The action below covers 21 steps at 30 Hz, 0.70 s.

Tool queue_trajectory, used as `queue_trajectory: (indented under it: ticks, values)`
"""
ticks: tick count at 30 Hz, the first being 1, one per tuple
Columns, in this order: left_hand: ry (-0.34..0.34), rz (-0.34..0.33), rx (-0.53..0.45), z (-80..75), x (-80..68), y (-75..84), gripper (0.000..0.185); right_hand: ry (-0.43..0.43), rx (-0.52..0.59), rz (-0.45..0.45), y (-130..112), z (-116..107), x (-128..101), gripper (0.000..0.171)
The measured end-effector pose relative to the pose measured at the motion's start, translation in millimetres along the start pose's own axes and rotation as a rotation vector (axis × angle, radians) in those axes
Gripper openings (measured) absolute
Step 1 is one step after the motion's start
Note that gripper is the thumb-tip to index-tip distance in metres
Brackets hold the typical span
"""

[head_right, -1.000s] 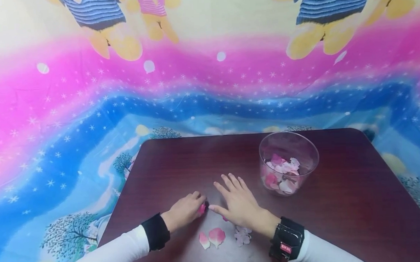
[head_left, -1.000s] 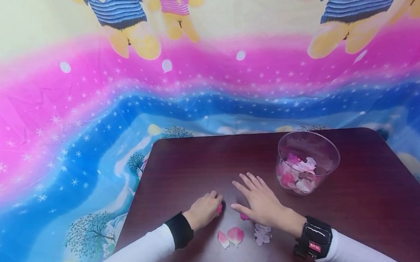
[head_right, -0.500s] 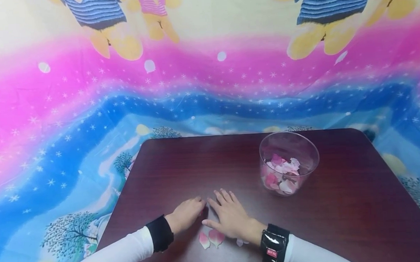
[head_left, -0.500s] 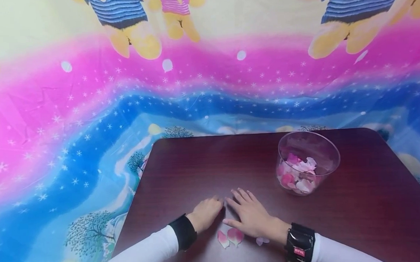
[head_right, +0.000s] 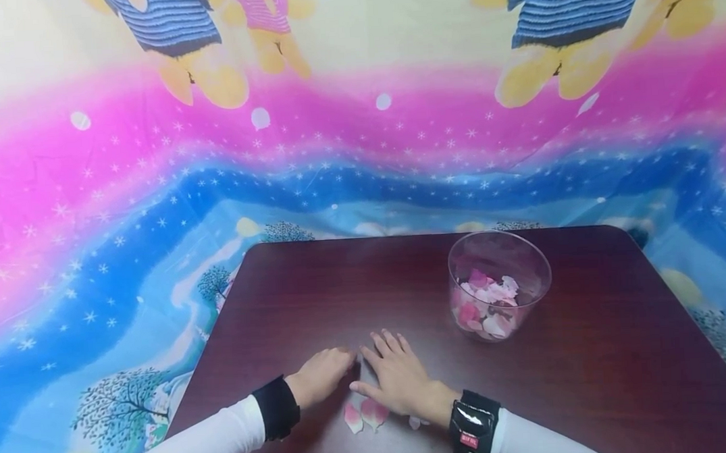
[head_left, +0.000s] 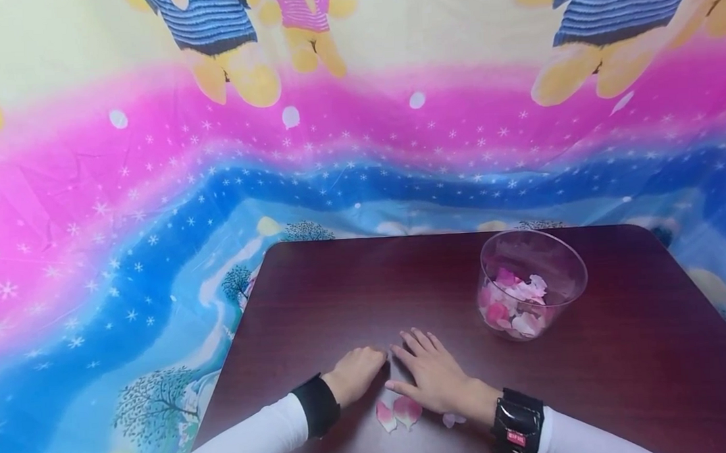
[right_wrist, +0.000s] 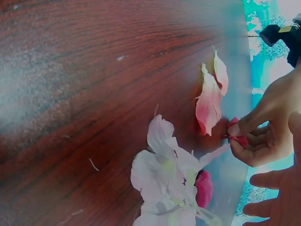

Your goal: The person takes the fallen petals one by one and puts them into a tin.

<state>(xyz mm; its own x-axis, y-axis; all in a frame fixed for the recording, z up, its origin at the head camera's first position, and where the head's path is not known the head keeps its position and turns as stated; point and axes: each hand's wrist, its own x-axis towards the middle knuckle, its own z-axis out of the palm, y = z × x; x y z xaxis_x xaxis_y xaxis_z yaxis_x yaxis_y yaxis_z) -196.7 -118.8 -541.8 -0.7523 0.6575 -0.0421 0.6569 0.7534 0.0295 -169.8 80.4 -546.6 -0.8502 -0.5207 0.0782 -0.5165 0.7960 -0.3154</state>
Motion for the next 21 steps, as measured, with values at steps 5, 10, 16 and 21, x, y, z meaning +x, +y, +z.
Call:
queue_trajectory:
  ticks: [5, 10, 16, 21]
  values:
    - [0.094, 0.009, -0.068, -19.3, 5.3, -7.6, 0.015, 0.063, -0.011, 0.018, 2, -10, 4, 0.072]
    - [0.205, -0.004, -0.201, -51.4, 16.1, -10.5, 0.018, 0.169, 0.024, 0.053, 4, -30, 15, 0.067]
    - [0.313, 0.033, -0.459, -75.9, 26.4, -5.3, 0.018, 0.372, 0.188, 0.054, 1, -56, 25, 0.046]
    - [0.361, 0.037, -0.596, -84.7, 29.9, -0.3, 0.017, 0.460, 0.303, 0.019, -2, -69, 28, 0.031]
